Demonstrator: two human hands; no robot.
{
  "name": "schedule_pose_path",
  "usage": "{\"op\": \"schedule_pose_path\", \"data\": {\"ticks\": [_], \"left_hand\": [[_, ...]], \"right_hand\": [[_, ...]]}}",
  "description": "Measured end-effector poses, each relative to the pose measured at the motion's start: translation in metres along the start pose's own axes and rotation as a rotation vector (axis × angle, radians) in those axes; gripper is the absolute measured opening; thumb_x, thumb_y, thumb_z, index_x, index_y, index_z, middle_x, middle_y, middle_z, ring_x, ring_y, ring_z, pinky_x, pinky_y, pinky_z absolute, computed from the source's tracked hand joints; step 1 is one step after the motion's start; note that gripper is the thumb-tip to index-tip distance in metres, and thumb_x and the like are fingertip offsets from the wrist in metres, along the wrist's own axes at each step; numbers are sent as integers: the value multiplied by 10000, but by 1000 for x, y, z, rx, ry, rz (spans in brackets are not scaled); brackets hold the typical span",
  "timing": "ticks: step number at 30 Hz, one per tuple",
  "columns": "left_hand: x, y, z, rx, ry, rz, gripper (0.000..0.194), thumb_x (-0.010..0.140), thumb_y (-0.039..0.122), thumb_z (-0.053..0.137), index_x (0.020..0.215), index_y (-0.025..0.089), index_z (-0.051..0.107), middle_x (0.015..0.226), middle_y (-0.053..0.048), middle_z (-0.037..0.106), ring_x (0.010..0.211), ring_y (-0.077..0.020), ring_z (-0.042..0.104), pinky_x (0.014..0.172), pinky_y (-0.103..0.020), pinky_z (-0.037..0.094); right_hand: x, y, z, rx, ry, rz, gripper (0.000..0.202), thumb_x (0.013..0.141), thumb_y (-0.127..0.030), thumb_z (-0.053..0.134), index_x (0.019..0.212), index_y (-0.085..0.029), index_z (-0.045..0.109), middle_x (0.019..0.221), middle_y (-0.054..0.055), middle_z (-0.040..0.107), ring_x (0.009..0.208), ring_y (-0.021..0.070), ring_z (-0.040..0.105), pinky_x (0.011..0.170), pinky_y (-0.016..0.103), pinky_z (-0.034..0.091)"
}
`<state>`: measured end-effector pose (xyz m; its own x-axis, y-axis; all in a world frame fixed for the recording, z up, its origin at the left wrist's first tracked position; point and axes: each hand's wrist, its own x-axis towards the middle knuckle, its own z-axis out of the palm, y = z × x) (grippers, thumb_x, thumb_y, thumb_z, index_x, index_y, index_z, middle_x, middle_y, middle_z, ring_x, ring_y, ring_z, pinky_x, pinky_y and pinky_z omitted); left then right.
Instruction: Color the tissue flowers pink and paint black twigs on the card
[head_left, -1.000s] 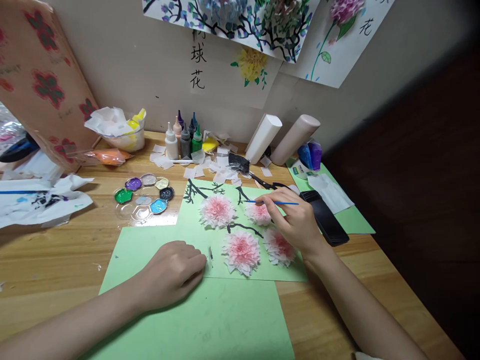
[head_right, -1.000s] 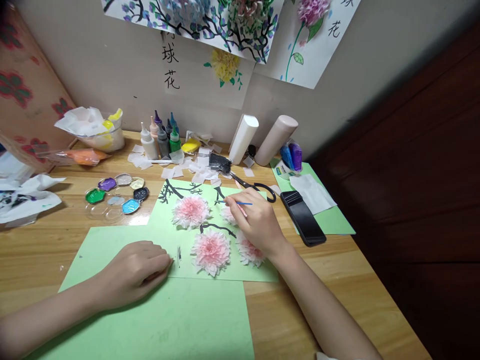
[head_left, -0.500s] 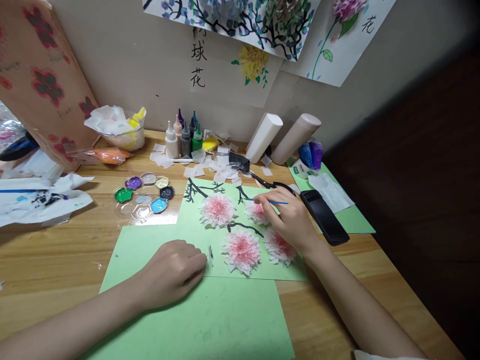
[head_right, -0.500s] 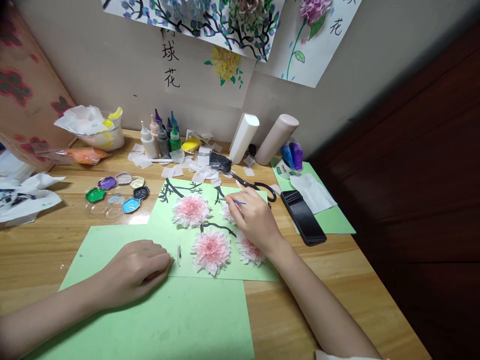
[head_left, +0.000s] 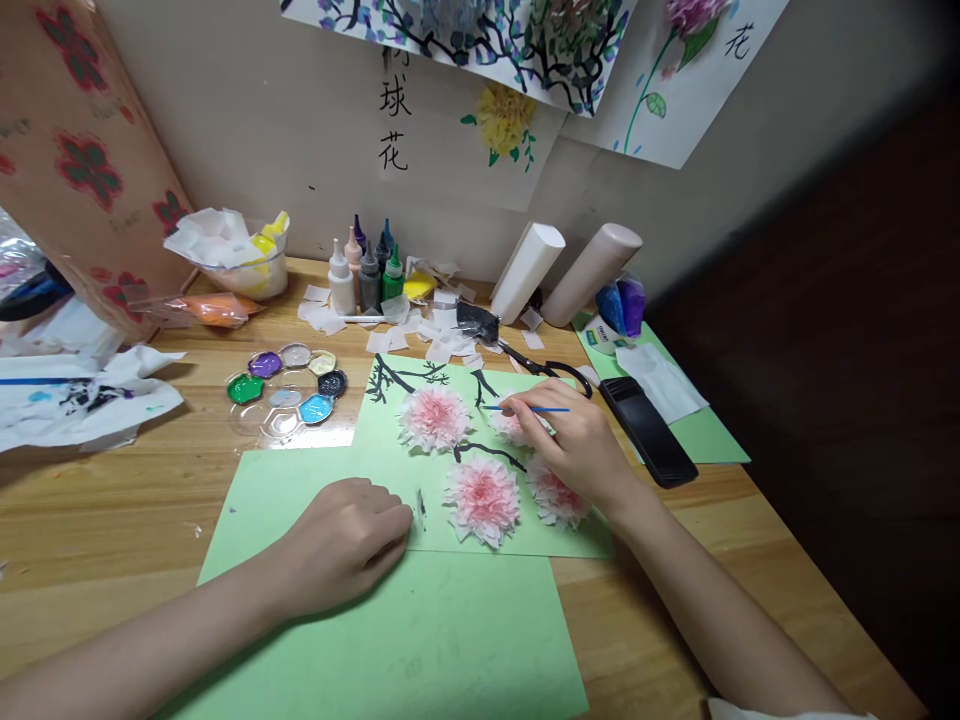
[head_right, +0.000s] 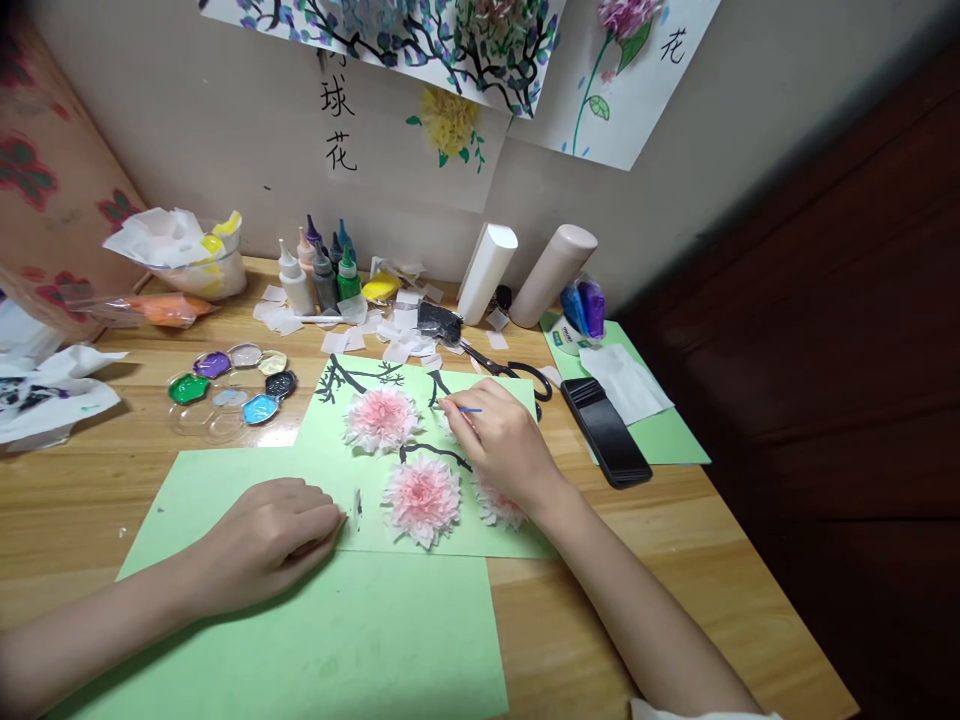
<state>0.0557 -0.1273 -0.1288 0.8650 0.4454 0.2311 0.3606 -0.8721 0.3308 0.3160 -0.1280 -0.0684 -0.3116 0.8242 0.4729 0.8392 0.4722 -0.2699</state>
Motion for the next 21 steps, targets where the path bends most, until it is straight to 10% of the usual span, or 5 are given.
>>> {"op": "schedule_pose_path", "data": {"ticks": [21], "left_hand": [[1,0,0,3,-12,-3,216,834,107,368,633,184,378,556,22,482,499,-127,364,511,-276,249]], "right_hand": [[1,13,4,69,105,113,173,895,-196,455,910,-206,627,865,38,685,836,195,579,760,351,450]]}}
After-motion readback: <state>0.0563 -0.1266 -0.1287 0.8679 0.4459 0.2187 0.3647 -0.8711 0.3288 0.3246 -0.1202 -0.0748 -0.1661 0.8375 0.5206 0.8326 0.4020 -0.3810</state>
